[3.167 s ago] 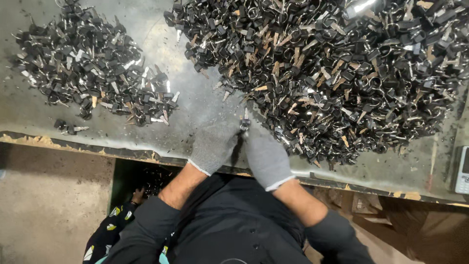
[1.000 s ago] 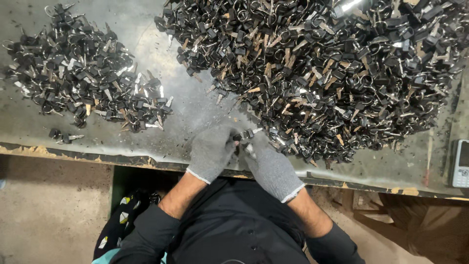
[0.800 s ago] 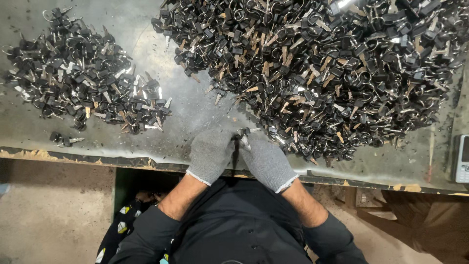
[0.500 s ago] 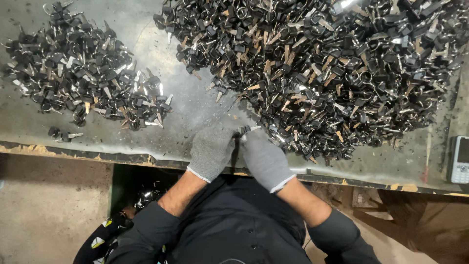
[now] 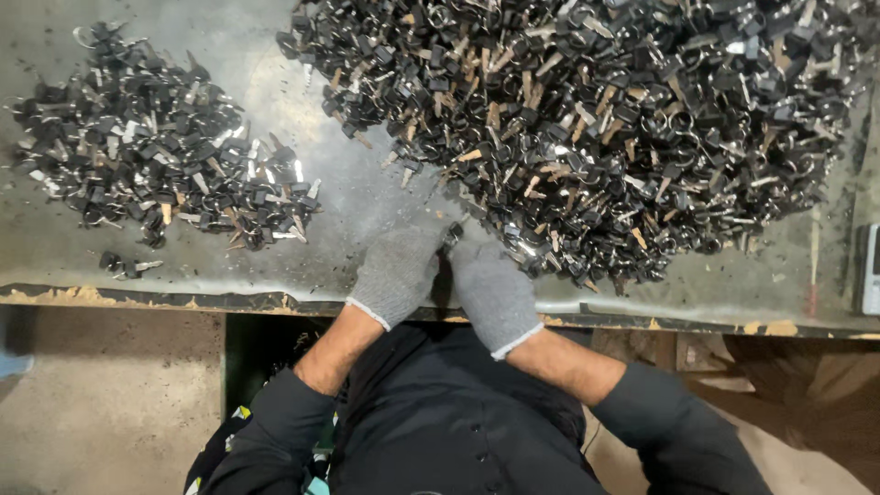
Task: The person, wearing gloves, picks small metal parts one at a time from a large pile on the workbench, briefly handles each part, and drops selected parts into a green bin below the table. The sorting continues steadily across the whole episode.
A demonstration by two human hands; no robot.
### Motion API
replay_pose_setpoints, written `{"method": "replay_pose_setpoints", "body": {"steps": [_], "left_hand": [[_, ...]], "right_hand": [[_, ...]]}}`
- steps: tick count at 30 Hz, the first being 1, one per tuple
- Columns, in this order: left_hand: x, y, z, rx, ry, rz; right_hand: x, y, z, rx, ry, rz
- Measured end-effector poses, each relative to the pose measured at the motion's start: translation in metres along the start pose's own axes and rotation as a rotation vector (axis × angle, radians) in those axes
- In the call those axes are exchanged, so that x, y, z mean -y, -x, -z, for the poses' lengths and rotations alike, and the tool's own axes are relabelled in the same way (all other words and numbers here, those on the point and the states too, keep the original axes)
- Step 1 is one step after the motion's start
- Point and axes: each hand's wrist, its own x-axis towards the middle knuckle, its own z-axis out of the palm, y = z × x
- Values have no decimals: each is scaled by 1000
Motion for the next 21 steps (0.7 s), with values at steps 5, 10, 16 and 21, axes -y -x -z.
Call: {"method": "replay_pose_setpoints", "body": {"steps": [5,10,16,21], "left_hand": [[-9,9,0,-50,-12,70],[-8,12,-1,-123,79,195],[1,20,-13,-288,-3,-54],[0,17,-20,-194,-117,-41]], "right_hand": [[-22,-16,11,302,-352,107],[-41,-17,28,371,-637,-66],[1,-2,13,2,-344,-29],[-2,-11,29,204,-194,-50]]}}
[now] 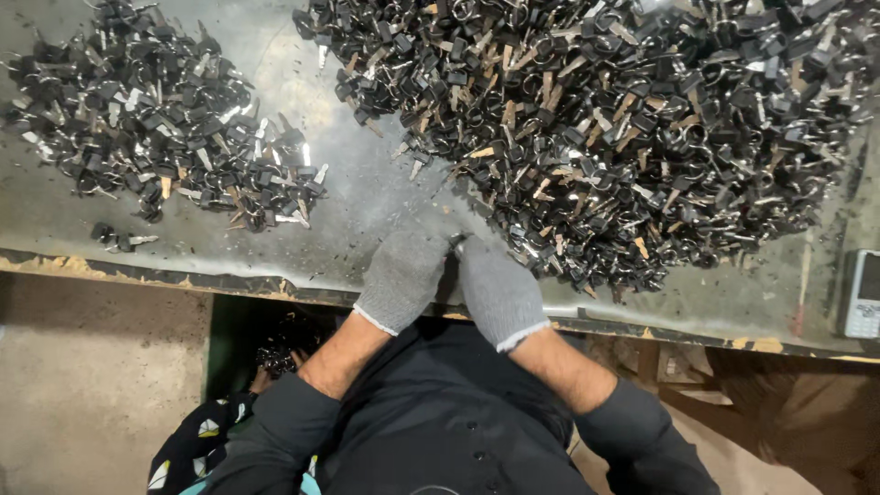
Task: The person, wearing gloves, picks small metal parts one at a time from a large pile on the workbench, briefly handles each part, and drops selected parts into a green bin below the table. The sorting continues steadily across the whole episode.
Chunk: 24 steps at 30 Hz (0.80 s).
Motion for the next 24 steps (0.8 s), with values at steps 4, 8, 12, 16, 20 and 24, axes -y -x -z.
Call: {"method": "replay_pose_setpoints", "body": {"steps": [4,8,12,16,20,24], "left_hand": [[-1,-1,8,-67,90,12],[-4,-1,13,-64,49,48],[-6,-3,13,-41,-5,22],[-9,-4,14,-69,18,19],[-14,-4,16,-33,23,59],[-15,-4,13,-61,29,225]], "right_hand": [[-3,-4,21,158,-300,-60],[1,-1,15,-73,-137,30],[-8,-1,2,5,-135,32],[-10,-3,-5,-9,-113,-15],[-8,-6,-2,145,-3,-48],[-11,-3,-6,-195,-50,240]]}}
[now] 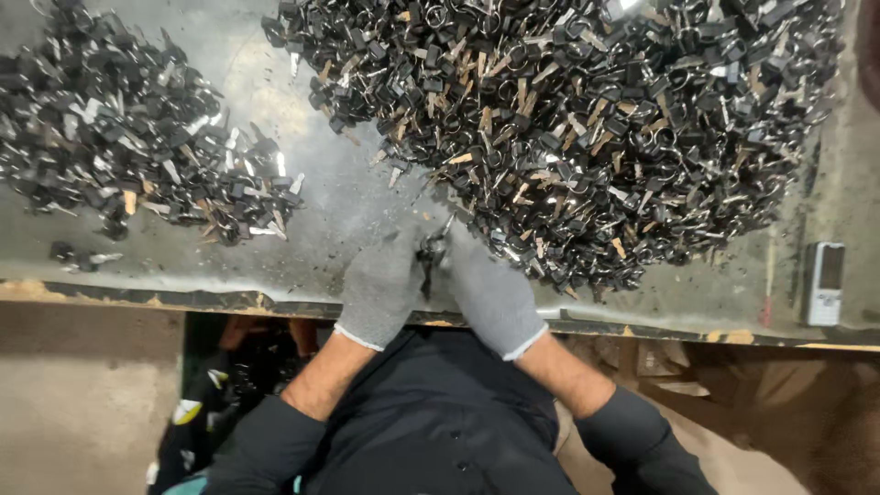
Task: The person, wearing gloves, picks small metal parts one at a time from a large pile on the workbench, briefly handles each part, and drops selected parts into a green bin below the table. The sorting continues steadily across the whole episode.
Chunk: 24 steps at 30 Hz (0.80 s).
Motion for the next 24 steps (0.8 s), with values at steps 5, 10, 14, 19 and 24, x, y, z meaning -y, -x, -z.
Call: {"method": "replay_pose_setpoints", "body": {"steps": [5,10,14,19,24], "left_hand": [[2,3,-7,-81,24,-184],[0,2,-5,-72,3,-204],[-4,3,3,-86,-11,-161],[-6,9,5,-92,-173,-148],[0,11,-2,-97,-84,-104]], "right_hand": [[1,14,-15,169,206,-107],[-8,4,-5,-124,-25,162],[-14,-5,12,331,-290,-291],[0,7,7,-97,-156,1],[3,16,1,259,131,-200]]}}
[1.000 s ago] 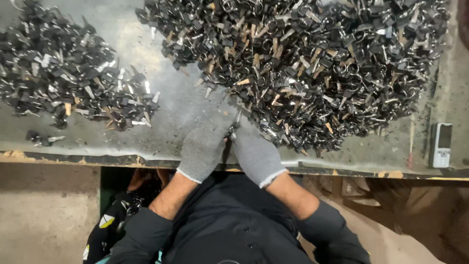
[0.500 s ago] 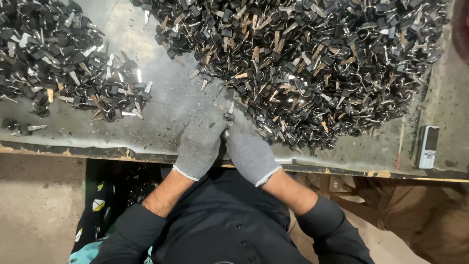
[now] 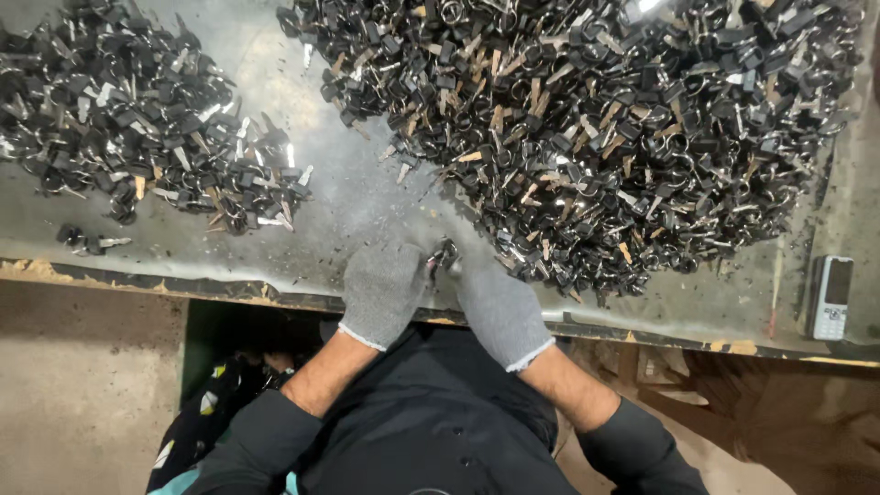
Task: The person, wearing gloves, picks small metal parts one at a time from a large pile on the workbench, briefly handles each part, and drops selected parts into a green bin below the table. The sorting continues steadily across the whole episode.
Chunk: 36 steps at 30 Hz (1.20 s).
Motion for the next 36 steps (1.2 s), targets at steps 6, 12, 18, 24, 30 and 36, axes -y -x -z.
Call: {"method": "replay_pose_setpoints", "body": {"steps": [6,12,18,24,30,36], "left_hand": [[-12,-4,2,126,-35,95],[2,-22,47,354,240,150],[-2,-48,18,247,81,-7],[2,-27,9,209,186,-7],[-4,-12,4,80,-152,-121],[-3,-9,6,-83,29,-63]], "right_hand": [[-1,-9,3,6,-189,-16],[-5,1,10,-27,-438,-25],[13,5,1,72,-270,101],[-2,-6,12,152,-111,-118],[8,-6,9,-167,-377,-51],[0,0,2,-108,-106,52]]}}
